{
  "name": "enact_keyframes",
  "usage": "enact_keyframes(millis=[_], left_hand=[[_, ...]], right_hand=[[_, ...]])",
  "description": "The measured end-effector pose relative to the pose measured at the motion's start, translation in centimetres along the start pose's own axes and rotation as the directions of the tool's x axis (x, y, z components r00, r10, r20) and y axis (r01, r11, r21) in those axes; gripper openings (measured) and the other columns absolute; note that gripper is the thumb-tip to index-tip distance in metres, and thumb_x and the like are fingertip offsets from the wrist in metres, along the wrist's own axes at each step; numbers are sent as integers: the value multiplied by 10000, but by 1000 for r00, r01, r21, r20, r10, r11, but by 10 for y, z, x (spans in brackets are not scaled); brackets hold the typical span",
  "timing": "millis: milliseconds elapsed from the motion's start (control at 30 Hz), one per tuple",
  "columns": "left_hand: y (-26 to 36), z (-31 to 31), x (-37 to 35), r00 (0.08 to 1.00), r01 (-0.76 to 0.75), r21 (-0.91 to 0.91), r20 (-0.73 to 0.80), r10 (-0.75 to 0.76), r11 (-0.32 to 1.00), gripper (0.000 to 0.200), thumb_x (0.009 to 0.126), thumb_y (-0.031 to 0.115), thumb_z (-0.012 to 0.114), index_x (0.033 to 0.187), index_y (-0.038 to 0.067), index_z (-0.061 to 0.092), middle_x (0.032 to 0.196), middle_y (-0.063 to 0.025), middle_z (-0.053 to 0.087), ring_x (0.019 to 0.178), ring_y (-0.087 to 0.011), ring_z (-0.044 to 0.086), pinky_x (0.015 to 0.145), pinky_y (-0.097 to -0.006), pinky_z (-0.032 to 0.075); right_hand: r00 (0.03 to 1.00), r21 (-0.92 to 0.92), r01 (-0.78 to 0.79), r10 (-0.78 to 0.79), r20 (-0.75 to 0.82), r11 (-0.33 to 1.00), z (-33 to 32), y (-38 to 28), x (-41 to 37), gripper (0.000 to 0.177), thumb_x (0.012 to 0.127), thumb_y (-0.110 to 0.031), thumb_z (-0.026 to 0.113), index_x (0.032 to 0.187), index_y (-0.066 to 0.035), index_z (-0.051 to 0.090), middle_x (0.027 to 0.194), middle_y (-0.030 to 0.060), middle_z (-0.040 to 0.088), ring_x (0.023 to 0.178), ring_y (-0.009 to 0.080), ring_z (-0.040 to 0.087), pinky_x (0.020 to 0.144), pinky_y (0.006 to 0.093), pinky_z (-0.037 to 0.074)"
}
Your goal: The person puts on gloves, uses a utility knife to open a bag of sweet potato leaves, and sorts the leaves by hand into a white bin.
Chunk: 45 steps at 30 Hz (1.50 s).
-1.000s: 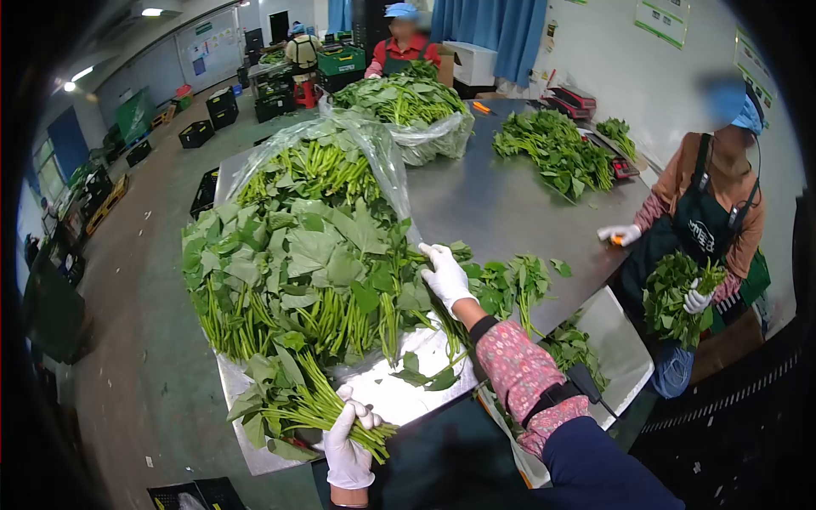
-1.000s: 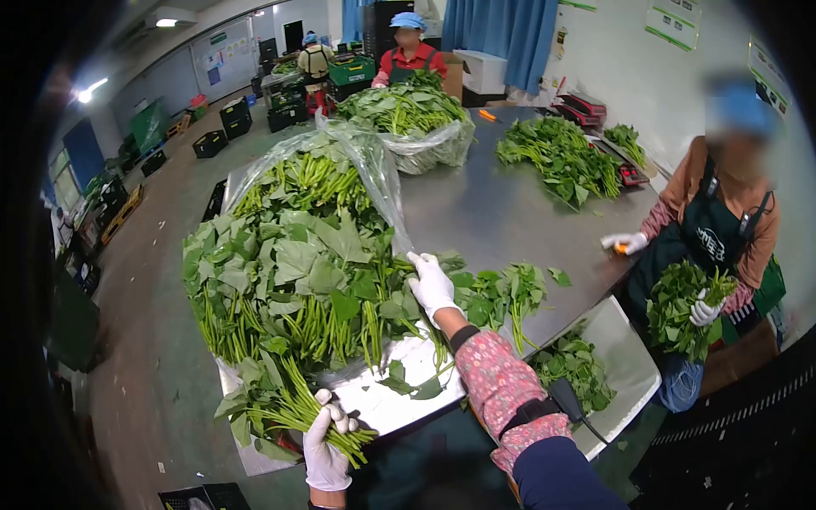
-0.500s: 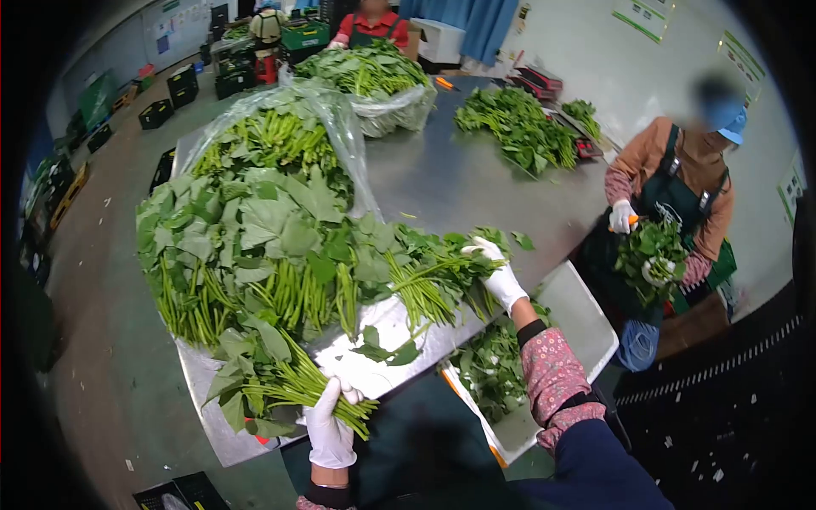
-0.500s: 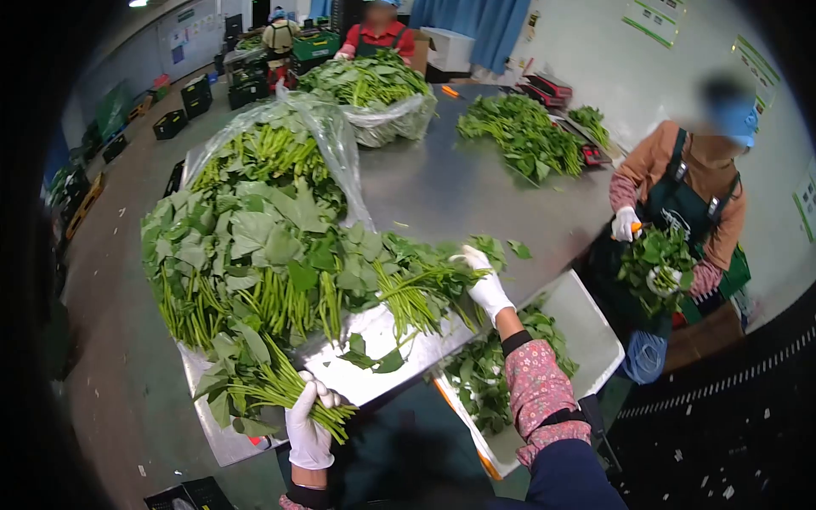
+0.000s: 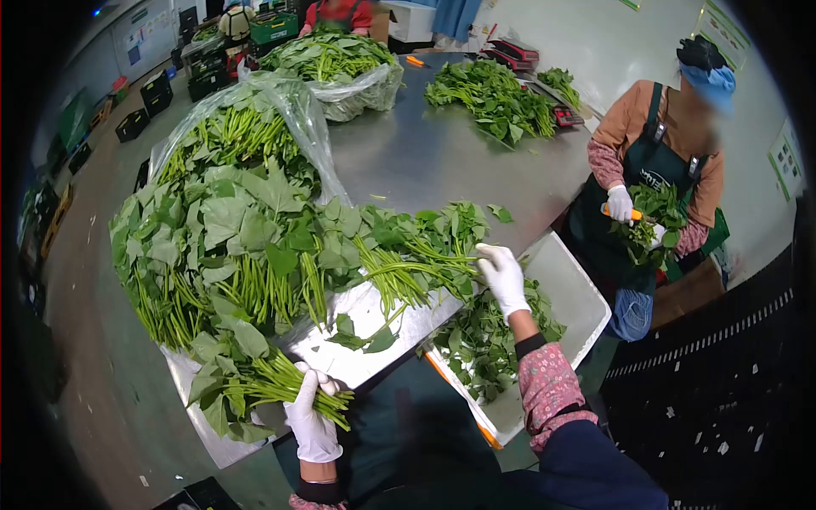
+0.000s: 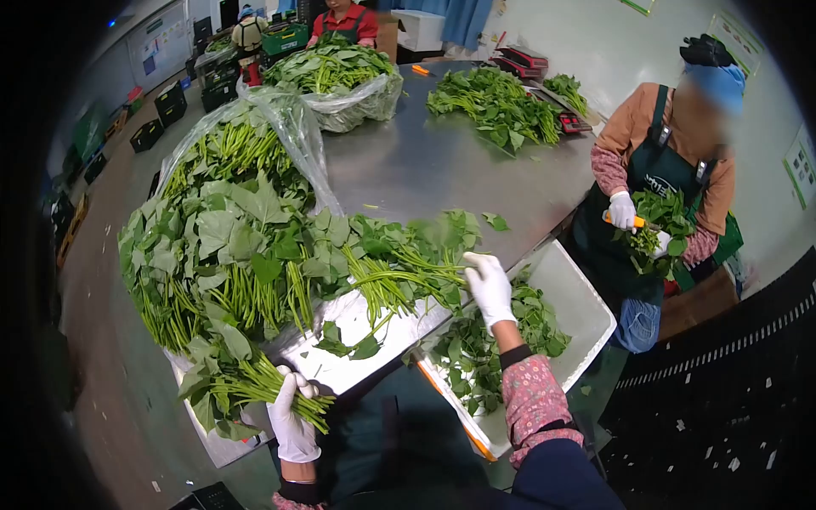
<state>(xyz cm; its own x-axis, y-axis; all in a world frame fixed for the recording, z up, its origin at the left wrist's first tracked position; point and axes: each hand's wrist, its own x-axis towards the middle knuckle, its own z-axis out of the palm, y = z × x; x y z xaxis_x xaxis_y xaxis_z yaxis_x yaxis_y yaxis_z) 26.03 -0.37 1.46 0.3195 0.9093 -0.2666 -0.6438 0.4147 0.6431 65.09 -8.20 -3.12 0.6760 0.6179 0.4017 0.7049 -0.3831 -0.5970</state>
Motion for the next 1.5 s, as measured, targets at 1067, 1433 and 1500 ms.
enact_keyframes(millis=[1067, 1433, 1500], left_hand=[[-14, -4, -4, 996, -69, 151, -49, 77, 986, 153, 924, 21, 610, 1043, 53, 518, 771, -54, 588, 643, -141, 576, 618, -281, 494], [-14, 27, -4, 998, -60, 250, 3, 62, 966, 119, 892, 7, 661, 1007, -20, 644, 866, -78, 682, 730, -133, 655, 664, -248, 522], [-11, 27, 2, 1000, -13, 204, 0, 14, 979, 156, 893, 6, 659, 1043, -20, 627, 912, -72, 677, 731, -125, 647, 666, -233, 515]], right_hand=[[927, 449, -328, 192, 323, 831, -26, -35, 42, 127, 892, -124, 639, 958, -29, 691, 765, -32, 657, 641, 28, 532, 570, 198, 422], [796, 692, -561, 63, 603, 454, 18, -176, -84, 179, 974, -148, 586, 1057, -6, 657, 817, -4, 663, 611, 12, 474, 560, 162, 381], [759, 671, -549, -39, 650, 499, 29, -182, -106, 150, 968, -118, 581, 1023, 0, 656, 853, 39, 680, 638, 35, 522, 575, 174, 412]])
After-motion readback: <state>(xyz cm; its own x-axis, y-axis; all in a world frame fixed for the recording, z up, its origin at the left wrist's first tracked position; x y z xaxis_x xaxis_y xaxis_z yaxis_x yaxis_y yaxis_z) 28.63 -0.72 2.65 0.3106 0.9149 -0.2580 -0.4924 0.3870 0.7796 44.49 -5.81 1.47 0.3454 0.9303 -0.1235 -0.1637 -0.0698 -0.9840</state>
